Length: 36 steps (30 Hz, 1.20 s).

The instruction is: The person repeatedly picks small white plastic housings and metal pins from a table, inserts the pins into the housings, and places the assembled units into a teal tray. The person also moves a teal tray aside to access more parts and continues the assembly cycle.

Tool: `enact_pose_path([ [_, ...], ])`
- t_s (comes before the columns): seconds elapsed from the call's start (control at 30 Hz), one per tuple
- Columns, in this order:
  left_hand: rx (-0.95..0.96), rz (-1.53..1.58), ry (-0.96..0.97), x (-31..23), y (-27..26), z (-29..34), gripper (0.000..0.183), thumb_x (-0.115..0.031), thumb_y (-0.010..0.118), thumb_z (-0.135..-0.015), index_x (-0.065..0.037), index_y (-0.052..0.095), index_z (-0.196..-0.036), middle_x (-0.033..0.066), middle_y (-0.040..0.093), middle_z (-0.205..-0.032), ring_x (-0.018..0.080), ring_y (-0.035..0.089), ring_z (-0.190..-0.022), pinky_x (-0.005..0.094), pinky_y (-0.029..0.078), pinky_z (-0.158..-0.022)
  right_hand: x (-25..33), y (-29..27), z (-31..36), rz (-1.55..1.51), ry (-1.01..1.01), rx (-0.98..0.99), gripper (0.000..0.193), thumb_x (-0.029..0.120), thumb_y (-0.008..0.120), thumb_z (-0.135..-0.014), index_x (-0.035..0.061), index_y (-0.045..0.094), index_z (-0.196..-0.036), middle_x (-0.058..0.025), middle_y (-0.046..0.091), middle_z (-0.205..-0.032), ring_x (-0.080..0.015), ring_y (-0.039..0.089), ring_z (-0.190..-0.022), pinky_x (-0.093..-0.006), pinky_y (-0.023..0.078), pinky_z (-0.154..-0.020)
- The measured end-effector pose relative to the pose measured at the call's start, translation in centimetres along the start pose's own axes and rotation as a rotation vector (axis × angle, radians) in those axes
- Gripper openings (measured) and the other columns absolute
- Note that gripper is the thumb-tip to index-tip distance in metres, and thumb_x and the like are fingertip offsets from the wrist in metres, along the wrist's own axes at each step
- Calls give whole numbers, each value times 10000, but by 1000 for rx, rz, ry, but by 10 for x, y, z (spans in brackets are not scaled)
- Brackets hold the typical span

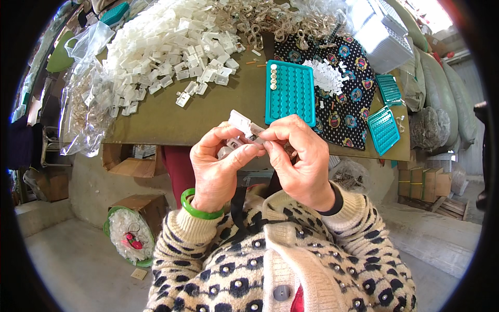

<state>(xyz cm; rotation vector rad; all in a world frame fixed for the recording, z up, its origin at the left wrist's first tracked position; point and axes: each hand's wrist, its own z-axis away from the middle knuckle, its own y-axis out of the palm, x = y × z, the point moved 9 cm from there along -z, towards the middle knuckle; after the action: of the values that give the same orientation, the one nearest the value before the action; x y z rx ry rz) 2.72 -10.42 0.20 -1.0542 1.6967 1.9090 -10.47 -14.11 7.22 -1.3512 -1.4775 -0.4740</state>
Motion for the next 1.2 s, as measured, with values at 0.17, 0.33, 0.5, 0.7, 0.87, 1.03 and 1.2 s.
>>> enact_pose_path([
  [0.17, -75, -2, -71, -1, -1, 1, 206, 108, 686, -834, 43, 633, -1023, 129, 704, -944, 191, 708, -801, 293, 586, -737, 19, 5, 4, 129, -235, -86, 243, -166, 606, -769, -23, 595, -965, -128, 577, -871, -244, 607, -718, -328, 507, -598],
  [0.33, -149, -8, -93, -2, -3, 2, 190, 100, 674, -842, 43, 633, -1019, 127, 708, -928, 184, 707, -776, 281, 576, -725, 17, 9, 6, 156, -248, -87, 261, -176, 599, -763, -22, 587, -973, -135, 575, -865, -243, 609, -700, -326, 498, -580],
  [0.5, -144, -1, -124, 2, -5, 2, 180, 84, 684, -841, 35, 633, -1007, 117, 708, -917, 172, 701, -759, 269, 567, -701, 7, 5, 7, 112, -134, -105, 234, -167, 591, -781, -7, 576, -951, -125, 577, -859, -230, 594, -664, -307, 488, -566],
  [0.7, -148, -67, -131, 4, -9, -2, 164, 74, 690, -839, 22, 628, -981, 123, 705, -896, 140, 662, -687, 249, 540, -652, -3, 3, 7, 37, -50, -118, 175, -130, 613, -820, 6, 578, -923, -69, 601, -854, -84, 515, -627, -206, 405, -539],
  [0.87, -156, -3, -129, 7, -7, -2, 161, 74, 690, -837, 23, 620, -973, 133, 703, -894, 141, 660, -695, 250, 540, -632, -2, 3, 7, 112, -67, -117, 140, -96, 625, -828, 8, 566, -899, -74, 589, -852, -88, 509, -634, -215, 407, -544],
  [1.03, -194, -37, -83, 4, -6, -1, 180, 86, 693, -831, 27, 613, -981, 126, 702, -906, 150, 675, -719, 255, 553, -626, -3, 6, 7, 148, -103, -102, 165, -111, 607, -811, 6, 540, -906, -105, 564, -866, -157, 520, -641, -262, 427, -547],
  [1.2, -224, -87, -28, 2, -8, 0, 198, 97, 706, -816, 27, 614, -976, 108, 696, -907, 126, 670, -725, 247, 559, -622, 2, 9, 8, 225, -208, -90, 142, -84, 605, -853, 12, 537, -933, -101, 567, -894, -130, 479, -622, -239, 397, -526],
])
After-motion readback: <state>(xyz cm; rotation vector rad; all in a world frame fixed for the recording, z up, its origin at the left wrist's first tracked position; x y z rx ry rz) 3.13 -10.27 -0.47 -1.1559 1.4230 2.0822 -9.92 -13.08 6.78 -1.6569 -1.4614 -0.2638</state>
